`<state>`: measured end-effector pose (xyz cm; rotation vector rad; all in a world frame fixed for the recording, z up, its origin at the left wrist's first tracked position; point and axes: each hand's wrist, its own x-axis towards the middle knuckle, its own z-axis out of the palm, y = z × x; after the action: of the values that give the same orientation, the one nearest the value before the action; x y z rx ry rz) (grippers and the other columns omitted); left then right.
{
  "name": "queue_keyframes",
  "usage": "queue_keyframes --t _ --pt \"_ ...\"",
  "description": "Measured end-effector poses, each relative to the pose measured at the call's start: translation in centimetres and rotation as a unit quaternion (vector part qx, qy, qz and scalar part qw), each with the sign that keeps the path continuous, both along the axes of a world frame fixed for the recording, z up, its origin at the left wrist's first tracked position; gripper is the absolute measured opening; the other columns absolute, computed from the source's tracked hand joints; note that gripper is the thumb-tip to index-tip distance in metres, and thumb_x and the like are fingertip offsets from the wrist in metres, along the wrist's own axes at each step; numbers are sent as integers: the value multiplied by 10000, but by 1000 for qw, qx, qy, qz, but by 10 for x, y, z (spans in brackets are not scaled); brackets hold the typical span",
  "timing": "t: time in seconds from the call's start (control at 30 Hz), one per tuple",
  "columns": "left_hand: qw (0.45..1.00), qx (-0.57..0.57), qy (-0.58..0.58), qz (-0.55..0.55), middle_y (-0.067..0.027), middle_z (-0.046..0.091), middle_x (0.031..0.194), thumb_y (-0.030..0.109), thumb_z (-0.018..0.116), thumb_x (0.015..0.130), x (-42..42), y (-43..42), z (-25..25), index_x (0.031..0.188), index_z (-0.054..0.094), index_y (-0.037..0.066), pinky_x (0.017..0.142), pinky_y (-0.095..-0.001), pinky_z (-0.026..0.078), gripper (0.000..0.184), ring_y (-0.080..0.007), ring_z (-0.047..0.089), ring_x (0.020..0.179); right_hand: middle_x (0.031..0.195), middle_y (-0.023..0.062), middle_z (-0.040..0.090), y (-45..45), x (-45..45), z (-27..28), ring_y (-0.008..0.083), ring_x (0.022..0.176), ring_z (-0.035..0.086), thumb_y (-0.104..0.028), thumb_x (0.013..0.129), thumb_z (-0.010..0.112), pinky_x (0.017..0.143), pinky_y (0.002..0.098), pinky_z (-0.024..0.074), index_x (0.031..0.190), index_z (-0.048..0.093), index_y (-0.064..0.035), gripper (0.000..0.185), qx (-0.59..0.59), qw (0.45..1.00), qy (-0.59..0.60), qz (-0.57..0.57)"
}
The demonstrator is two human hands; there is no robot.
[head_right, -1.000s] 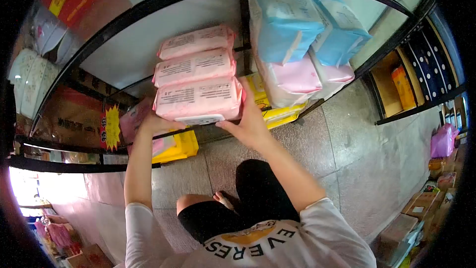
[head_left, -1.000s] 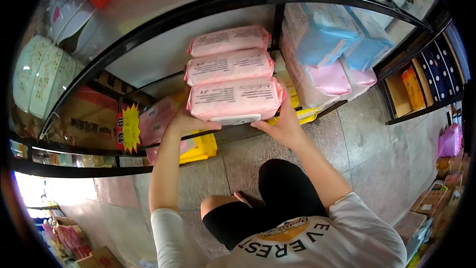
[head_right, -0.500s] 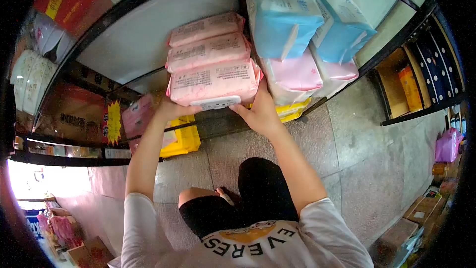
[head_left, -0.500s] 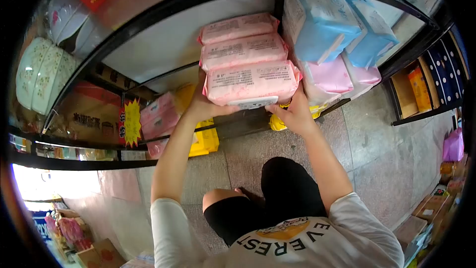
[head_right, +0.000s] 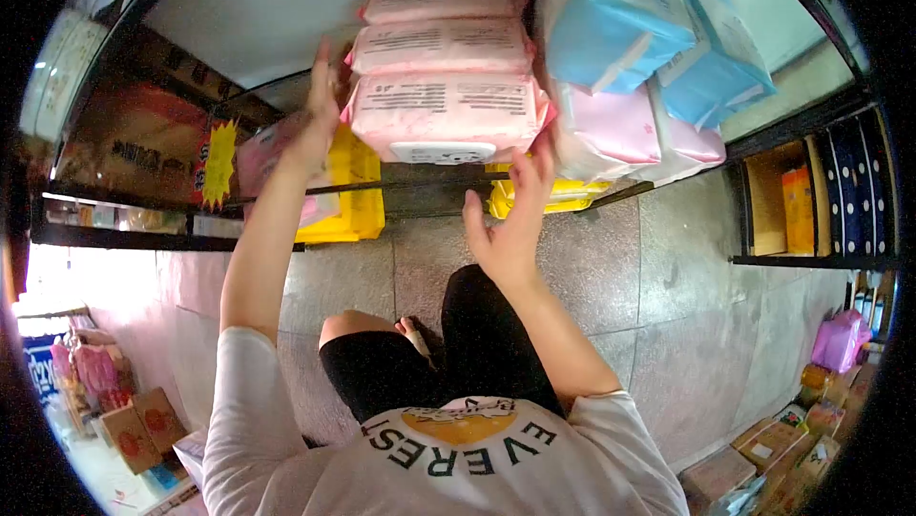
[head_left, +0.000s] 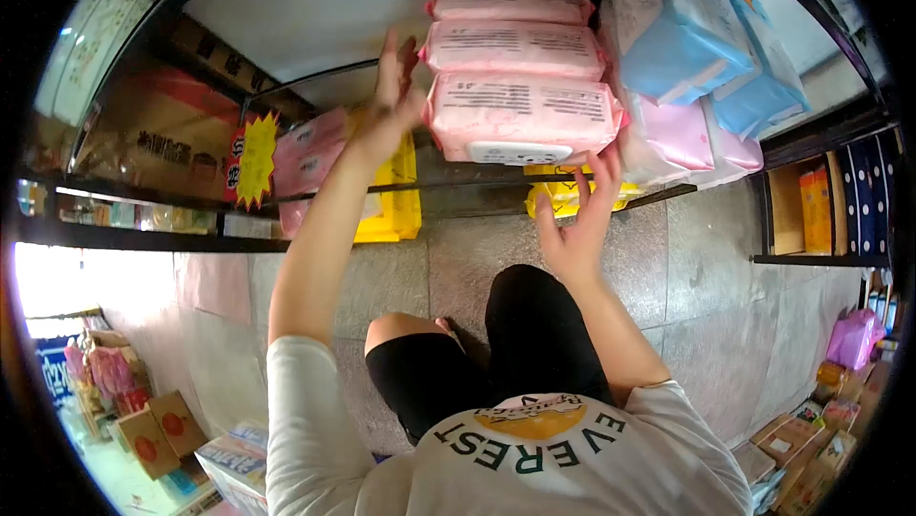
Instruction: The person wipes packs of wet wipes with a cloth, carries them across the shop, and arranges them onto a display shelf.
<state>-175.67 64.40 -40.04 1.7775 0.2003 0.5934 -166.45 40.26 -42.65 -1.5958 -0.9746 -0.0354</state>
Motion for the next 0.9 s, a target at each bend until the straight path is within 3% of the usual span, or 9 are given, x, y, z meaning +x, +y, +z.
queue_keyframes --t 0.07,0.13,0.17,0.27,0.4,0.43,0.67,0.77,0.9 --pt "963 -248 -107 11 -132 100 1422 378 524 828 20 21 -3 1371 67 67 1053 -339 104 774 -228 102 1308 1310 218 175 4 -2 -2 322 1195 267 -3 691 597 969 411 290 1228 240 2 645 33 998 47 4" --pt "979 -187 -73 44 -95 189 1398 421 354 893 39 19 3 1359 143 66 1040 -323 149 623 -219 182 1283 1312 195 162 6 -4 -2 296 1196 261 -8 693 606 980 408 277 1208 237 -1 634 29 997 69 18" --pt "951 -274 -141 -27 -82 292 1336 355 407 886 52 14 9 1330 217 61 1014 -312 209 565 -205 279 1228 1306 192 166 7 -5 0 294 1194 261 -15 691 618 984 408 271 1209 229 -3 648 30 997 75 10" --pt "939 -287 -188 2 -75 346 1276 281 433 874 64 -9 19 1301 262 67 989 -309 253 508 -188 336 1177 1294 175 160 11 -6 3 286 1201 242 -33 674 665 997 408 254 1186 225 -14 675 25 996 91 -5" --pt "917 -349 -194 -9 -75 352 1269 203 445 853 62 -16 13 1311 249 97 978 -308 278 509 -187 353 1162 1305 143 130 26 -12 5 246 1200 215 -89 650 740 1000 407 218 1188 188 -22 774 51 993 93 -43" --pt "890 -425 -167 12 -76 355 1264 188 438 855 61 -18 9 1306 256 102 974 -306 282 493 -184 356 1156 1290 156 141 30 -12 4 261 1193 219 -80 644 737 993 402 226 1163 210 -23 742 68 991 93 -66" --pt "922 -330 -202 19 -84 350 1267 196 437 861 61 -21 13 1302 253 80 977 -297 276 491 -170 349 1157 1272 187 154 31 -13 3 290 1185 221 -71 643 727 983 388 230 1155 216 -11 726 56 992 64 -97" --pt "951 -245 -182 42 -94 334 1282 280 431 876 57 -12 9 1313 233 40 981 -290 265 537 -169 338 1164 1271 198 156 27 -11 2 303 1186 225 -63 645 717 995 392 218 1161 214 -9 723 43 993 65 -85" --pt "948 -270 -144 89 -115 353 1289 337 390 896 47 -2 14 1314 270 70 970 -314 287 510 -210 353 1177 1281 207 148 25 -9 0 316 1191 227 -28 651 683 1008 400 203 1166 214 -1 697 53 995 51 -69"
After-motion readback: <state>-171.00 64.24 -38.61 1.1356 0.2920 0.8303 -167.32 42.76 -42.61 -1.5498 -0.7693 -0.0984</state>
